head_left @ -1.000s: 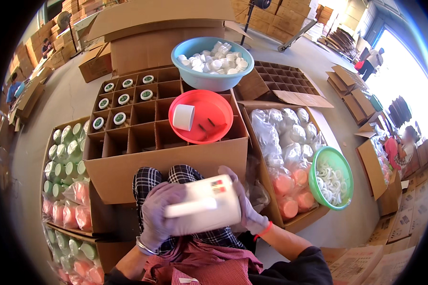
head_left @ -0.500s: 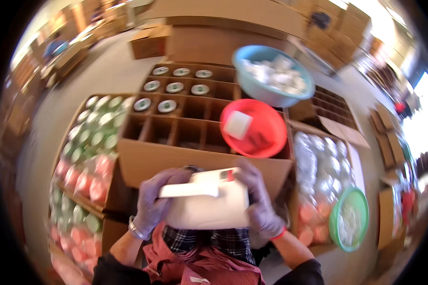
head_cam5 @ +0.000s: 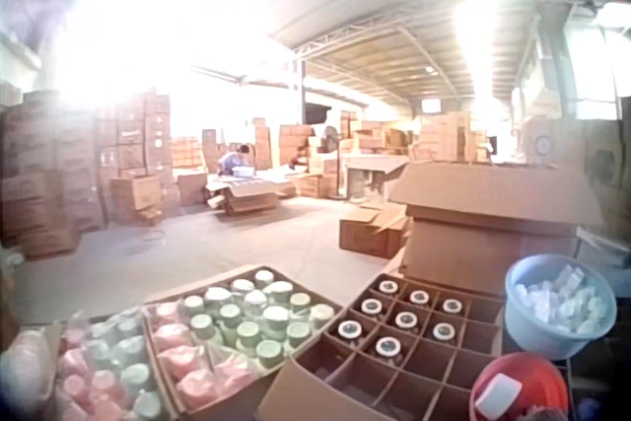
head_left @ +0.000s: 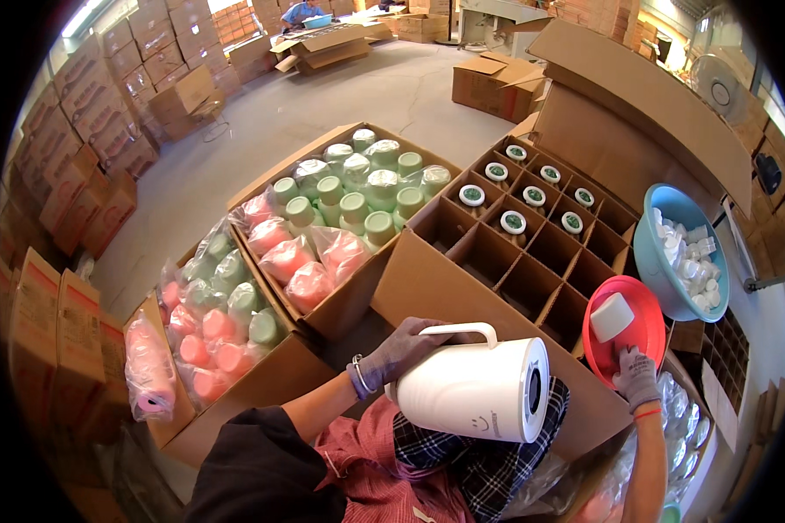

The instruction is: The person sits on the floor in a warehouse and assembles white and green thermos flasks. They pick up a flask body, insert a stopper, and screw on a lid. The person then places the assembled flask into a plastic bag and puts it into a cardboard box.

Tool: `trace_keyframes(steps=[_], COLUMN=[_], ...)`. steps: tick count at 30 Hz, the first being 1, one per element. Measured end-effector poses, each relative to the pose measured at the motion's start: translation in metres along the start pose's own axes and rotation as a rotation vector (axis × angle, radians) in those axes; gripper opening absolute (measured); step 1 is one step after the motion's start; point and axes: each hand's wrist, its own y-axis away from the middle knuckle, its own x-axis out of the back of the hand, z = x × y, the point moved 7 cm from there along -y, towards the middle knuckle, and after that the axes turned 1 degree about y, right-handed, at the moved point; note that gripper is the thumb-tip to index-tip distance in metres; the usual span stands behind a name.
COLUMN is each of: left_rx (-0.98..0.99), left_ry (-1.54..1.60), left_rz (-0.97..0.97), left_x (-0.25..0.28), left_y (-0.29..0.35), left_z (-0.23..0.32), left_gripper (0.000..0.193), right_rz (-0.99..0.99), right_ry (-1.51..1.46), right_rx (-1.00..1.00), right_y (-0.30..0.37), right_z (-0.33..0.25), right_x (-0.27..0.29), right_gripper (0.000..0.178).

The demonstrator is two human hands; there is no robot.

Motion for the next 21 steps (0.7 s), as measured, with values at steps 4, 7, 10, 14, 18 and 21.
trace_keyframes(steps=[4,7,10,14,18,21], left_rx=[-0.121,0.153,0.252,-0.116,0.399,0.408], left_ry=[-0.172,0.202,0.329,-0.226,0.372,0.344], left_rz=[-0.136,-0.097,-0.127,-0.298,-0.352,-0.475], left_x=[-0.004,0.001,0.005,-0.001,-0.025,-0.027], left_y=[-0.011,-0.015,-0.020,-0.033,-0.042,-0.054], left_z=[0.000,-0.024,-0.039,-0.019,-0.036,-0.050], left_gripper=[0.036,0.032,0.030,0.029,0.034,0.030], right_rz=[0.090,0.370,0.388,0.643,0.791,0.824], right_ry=[-0.150,-0.978,-1.600,-0.878,-0.219,-0.170], right_rx=[0.041,-0.194,-0.206,0.511,0.796,0.929], right_y=[0.000,0.021,0.069,0.125,0.148,0.147], right_z=[0.003,0.040,0.025,-0.106,-0.175,-0.186], right_x=[0.020,0.039,0.065,0.200,0.232,0.237], right_gripper=[0.039,0.025,0.016,0.023,0.025,0.025])
